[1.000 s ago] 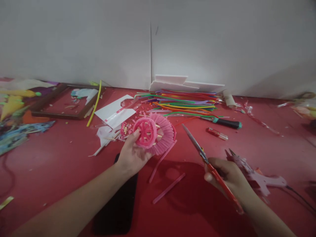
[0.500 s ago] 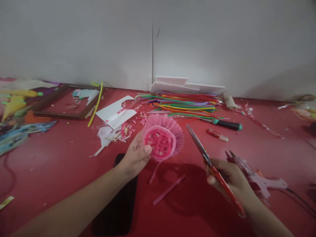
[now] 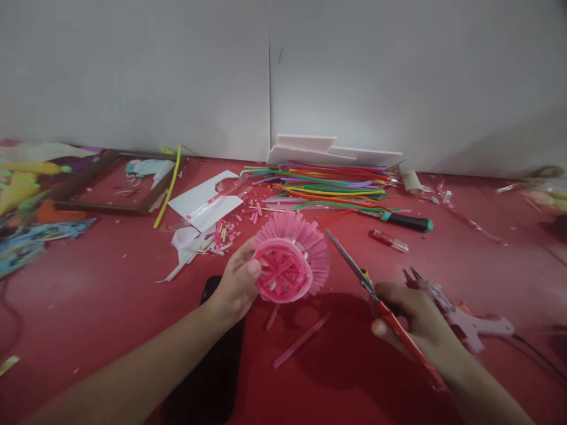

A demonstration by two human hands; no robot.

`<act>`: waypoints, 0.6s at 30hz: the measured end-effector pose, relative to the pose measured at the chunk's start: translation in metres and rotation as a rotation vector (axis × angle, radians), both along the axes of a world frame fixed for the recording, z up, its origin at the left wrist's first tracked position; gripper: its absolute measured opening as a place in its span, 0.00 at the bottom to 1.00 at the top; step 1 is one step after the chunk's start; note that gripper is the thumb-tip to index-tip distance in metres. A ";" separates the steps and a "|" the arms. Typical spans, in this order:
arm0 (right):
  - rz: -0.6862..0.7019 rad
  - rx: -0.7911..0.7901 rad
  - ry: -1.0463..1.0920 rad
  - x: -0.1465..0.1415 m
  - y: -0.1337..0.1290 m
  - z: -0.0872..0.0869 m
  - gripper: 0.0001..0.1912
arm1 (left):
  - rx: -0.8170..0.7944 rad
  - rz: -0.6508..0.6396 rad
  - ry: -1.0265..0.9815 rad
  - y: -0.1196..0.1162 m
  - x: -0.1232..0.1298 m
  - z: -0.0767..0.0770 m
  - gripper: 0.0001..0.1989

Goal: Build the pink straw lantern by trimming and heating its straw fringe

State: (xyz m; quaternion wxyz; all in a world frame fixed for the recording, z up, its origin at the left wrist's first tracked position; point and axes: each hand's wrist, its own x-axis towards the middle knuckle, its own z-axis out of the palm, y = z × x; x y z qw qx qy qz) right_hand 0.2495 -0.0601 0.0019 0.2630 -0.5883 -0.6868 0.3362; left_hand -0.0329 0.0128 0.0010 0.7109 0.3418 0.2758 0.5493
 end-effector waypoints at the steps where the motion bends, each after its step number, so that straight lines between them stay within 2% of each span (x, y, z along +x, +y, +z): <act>1: 0.009 0.006 0.000 0.000 0.000 0.001 0.36 | -0.009 0.004 0.001 0.000 0.000 0.000 0.24; 7: 0.041 0.003 0.023 -0.003 0.003 0.007 0.39 | -0.028 0.000 0.021 0.001 -0.001 0.002 0.27; 14: 0.053 0.055 0.003 -0.005 0.005 0.012 0.38 | 0.008 -0.042 0.003 -0.002 -0.001 0.001 0.24; 18: 0.054 0.120 -0.054 -0.001 0.004 0.011 0.38 | -0.004 0.023 0.019 -0.001 -0.002 -0.002 0.24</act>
